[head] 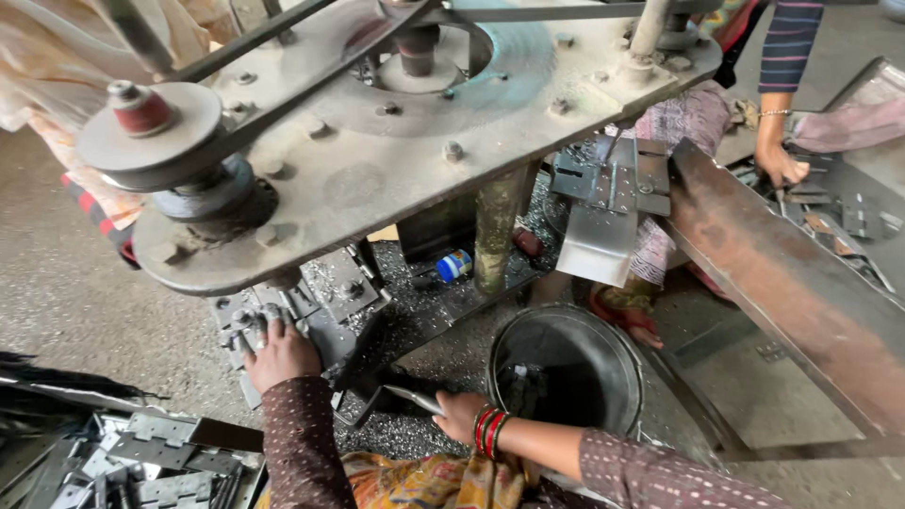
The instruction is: The person repeatedly picks up metal hinge pieces from a bin, places them into a jig under a punching machine, and activates the machine to punch holes. After each cycle, the person removes the processed piece and returns it to the bin. The task is performed one piece at a time in a repetitive loop.
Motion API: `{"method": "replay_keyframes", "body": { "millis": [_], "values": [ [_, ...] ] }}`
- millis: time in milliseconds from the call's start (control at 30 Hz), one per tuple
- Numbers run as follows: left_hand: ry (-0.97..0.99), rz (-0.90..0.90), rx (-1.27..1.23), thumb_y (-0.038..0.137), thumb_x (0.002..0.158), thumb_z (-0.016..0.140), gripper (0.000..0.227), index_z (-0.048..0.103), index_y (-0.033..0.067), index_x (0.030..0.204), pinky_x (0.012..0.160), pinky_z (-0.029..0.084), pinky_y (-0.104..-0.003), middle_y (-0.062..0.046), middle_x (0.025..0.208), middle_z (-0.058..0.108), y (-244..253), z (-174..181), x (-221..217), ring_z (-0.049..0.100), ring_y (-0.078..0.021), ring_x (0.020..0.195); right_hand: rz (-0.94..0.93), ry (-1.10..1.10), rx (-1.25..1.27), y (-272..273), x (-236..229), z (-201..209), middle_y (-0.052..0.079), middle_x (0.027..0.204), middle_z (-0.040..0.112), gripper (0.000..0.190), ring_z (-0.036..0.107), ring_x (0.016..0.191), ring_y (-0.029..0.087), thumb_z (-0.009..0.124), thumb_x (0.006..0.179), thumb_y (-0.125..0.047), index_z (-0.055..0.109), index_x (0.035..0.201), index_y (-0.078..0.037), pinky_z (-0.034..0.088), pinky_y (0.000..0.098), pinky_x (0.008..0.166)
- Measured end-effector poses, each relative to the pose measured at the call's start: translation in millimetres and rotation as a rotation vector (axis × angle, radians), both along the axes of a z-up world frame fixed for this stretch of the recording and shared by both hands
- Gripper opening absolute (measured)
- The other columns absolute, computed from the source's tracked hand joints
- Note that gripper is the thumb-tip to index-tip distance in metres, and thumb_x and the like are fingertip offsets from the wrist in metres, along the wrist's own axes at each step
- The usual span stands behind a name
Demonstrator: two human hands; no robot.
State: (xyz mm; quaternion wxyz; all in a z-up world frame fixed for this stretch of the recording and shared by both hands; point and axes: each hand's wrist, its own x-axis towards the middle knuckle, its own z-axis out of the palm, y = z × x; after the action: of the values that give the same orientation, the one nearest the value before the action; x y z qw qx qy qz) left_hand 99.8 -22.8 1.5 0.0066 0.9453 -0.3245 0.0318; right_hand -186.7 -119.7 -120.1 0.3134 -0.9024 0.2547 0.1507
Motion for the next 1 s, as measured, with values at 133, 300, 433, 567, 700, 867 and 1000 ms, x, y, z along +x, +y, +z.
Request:
{"method": "replay_keyframes", "body": {
  "millis": [133,300,433,567,700,867,1000],
  "values": [
    [0.108,-0.028,-0.123,0.027,0.095,0.050,0.035,0.070,0.0130,0.120,0.111,0.032,-0.059,-0.005,0.147,0.053,3.0,12.7,-5.7,0.068,-0.0295,0.108,0.010,0.030,-0.003,-8.2,10.7,37.3,0.016,0.077,0.069,0.038,0.068,0.069,0.034,0.065,0.094,-0.041,0.063,0.096,-0.004,0.054,0.0485,0.066],
    [0.185,-0.067,0.148,0.032,0.091,0.060,0.025,0.076,0.0231,0.108,0.110,0.027,-0.059,-0.010,0.153,0.044,-4.7,21.4,-13.2,0.057,-0.0217,0.123,-0.011,-0.027,-0.062,-14.9,14.3,53.4,0.019,0.082,0.071,0.043,0.069,0.081,0.041,0.070,0.087,-0.048,0.064,0.092,-0.005,0.053,0.0515,0.074],
    [0.213,0.027,-0.052,0.033,0.102,0.052,0.030,0.071,0.0137,0.116,0.120,0.026,-0.056,-0.007,0.146,0.052,-3.7,29.5,-22.9,0.054,-0.0233,0.130,0.041,0.073,-0.086,-18.7,12.0,53.1,0.020,0.079,0.071,0.047,0.070,0.078,0.040,0.066,0.089,-0.052,0.061,0.093,-0.005,0.054,0.0512,0.073],
    [0.011,0.018,-0.099,0.027,0.095,0.054,0.026,0.073,0.0114,0.102,0.115,0.025,-0.058,-0.009,0.149,0.051,0.5,32.2,-26.3,0.050,-0.0276,0.136,0.069,0.020,-0.126,-19.4,13.0,51.2,0.021,0.079,0.070,0.052,0.070,0.078,0.041,0.065,0.087,-0.056,0.060,0.093,-0.005,0.054,0.0515,0.072],
    [0.066,0.032,-0.134,0.019,0.097,0.054,0.023,0.072,0.0109,0.108,0.117,0.028,-0.058,-0.008,0.143,0.056,-5.3,20.4,-22.2,0.052,-0.0256,0.134,0.073,0.048,-0.127,-21.8,9.5,50.7,0.021,0.078,0.070,0.053,0.069,0.077,0.041,0.063,0.088,-0.057,0.059,0.094,-0.004,0.054,0.0517,0.071],
    [0.175,0.045,-0.056,0.014,0.094,0.056,0.022,0.071,0.0129,0.110,0.118,0.026,-0.058,-0.006,0.149,0.051,-10.3,12.1,-6.0,0.054,-0.0252,0.130,0.077,0.040,-0.105,-20.1,11.8,53.2,0.021,0.077,0.069,0.053,0.070,0.075,0.040,0.062,0.088,-0.057,0.060,0.093,-0.004,0.054,0.0517,0.070],
    [0.113,0.061,-0.108,0.015,0.095,0.058,0.019,0.073,0.0128,0.106,0.116,0.029,-0.058,-0.005,0.148,0.052,-17.3,10.9,1.7,0.051,-0.0280,0.134,0.092,0.029,-0.120,-25.5,8.3,44.5,0.020,0.074,0.069,0.054,0.069,0.072,0.039,0.062,0.089,-0.058,0.060,0.091,-0.004,0.054,0.0510,0.069]
  ]
}}
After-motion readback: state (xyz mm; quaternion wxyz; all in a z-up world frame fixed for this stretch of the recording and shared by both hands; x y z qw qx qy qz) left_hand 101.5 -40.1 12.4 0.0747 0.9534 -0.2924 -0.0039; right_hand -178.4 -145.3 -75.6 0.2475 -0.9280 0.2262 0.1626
